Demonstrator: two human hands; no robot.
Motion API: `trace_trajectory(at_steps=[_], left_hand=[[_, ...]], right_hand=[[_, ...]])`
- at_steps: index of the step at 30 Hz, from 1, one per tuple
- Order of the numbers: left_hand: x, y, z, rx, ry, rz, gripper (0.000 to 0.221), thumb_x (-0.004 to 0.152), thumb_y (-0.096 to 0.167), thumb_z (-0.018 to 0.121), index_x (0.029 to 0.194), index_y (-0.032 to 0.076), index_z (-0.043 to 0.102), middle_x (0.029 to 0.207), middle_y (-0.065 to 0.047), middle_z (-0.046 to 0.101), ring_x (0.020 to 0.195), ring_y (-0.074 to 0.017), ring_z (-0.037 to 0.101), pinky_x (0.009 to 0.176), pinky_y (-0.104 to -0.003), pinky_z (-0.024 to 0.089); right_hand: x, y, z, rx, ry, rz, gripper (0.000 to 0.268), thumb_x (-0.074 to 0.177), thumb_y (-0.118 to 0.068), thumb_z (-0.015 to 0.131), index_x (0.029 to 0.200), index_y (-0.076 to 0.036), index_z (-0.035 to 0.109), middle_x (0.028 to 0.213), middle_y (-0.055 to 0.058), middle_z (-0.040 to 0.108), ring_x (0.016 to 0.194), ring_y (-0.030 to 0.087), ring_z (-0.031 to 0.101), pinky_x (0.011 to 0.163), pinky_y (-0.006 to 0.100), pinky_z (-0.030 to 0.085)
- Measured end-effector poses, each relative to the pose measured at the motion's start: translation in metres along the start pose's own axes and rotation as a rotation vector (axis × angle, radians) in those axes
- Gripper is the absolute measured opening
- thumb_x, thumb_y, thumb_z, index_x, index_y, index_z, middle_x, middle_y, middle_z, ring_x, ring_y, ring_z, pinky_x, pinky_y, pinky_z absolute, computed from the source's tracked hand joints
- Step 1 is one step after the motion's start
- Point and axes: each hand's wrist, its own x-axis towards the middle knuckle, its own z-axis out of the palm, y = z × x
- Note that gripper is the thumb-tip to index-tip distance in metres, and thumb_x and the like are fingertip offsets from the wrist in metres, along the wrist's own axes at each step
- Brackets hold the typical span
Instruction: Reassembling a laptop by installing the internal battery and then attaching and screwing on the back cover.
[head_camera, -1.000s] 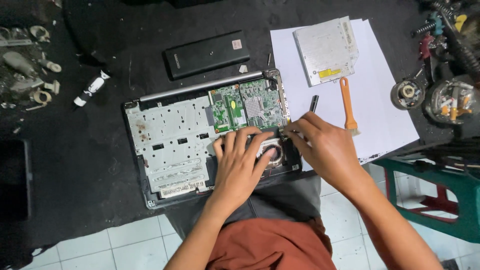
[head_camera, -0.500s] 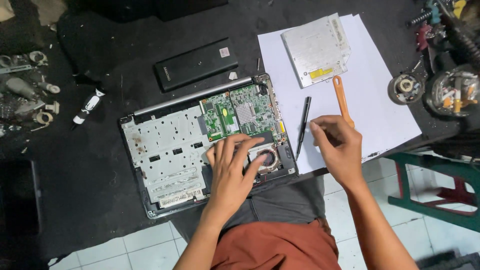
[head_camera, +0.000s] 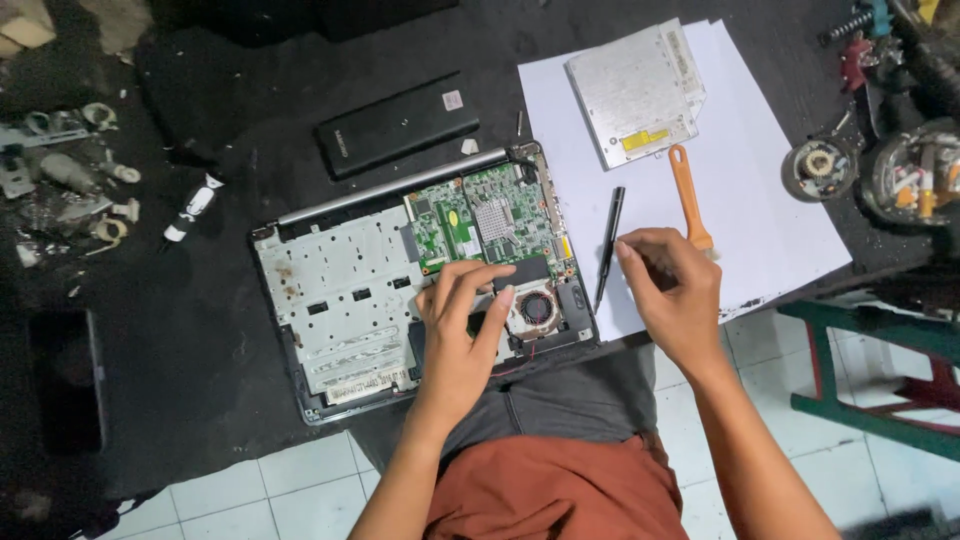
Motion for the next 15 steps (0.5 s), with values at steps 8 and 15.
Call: trace_trajectory(at_steps=[8, 15], left_hand=[[0.005, 0.009, -0.021, 0.083, -0.25, -0.017, 0.033, 0.1, 0.017, 0.067, 0.133, 0.013, 0.064, 0.122, -0.009, 0.052, 0.121, -0.0354, 0.051, 0.103, -0.051, 0.025], [0.005, 0.0, -0.016, 0.133, -0.267, 0.012, 0.033, 0.1, 0.016, 0.069, 0.132, 0.012, 0.066, 0.118, -0.008, 0.056, 0.116, -0.0282, 0.049, 0.102, -0.049, 0.026]], right_hand=[[-0.002, -0.003, 0.001, -0.019, -0.011, -0.004, 0.006, 0.1, -0.002, 0.073, 0.105, -0.005, 0.074, 0.062, 0.011, 0.067, 0.049, 0.022, 0.054, 0.056, 0.032, 0.045], [-0.002, -0.002, 0.001, -0.037, 0.001, 0.003, 0.006, 0.099, -0.002, 0.074, 0.103, -0.006, 0.075, 0.064, 0.01, 0.069, 0.05, 0.022, 0.055, 0.056, 0.032, 0.046]])
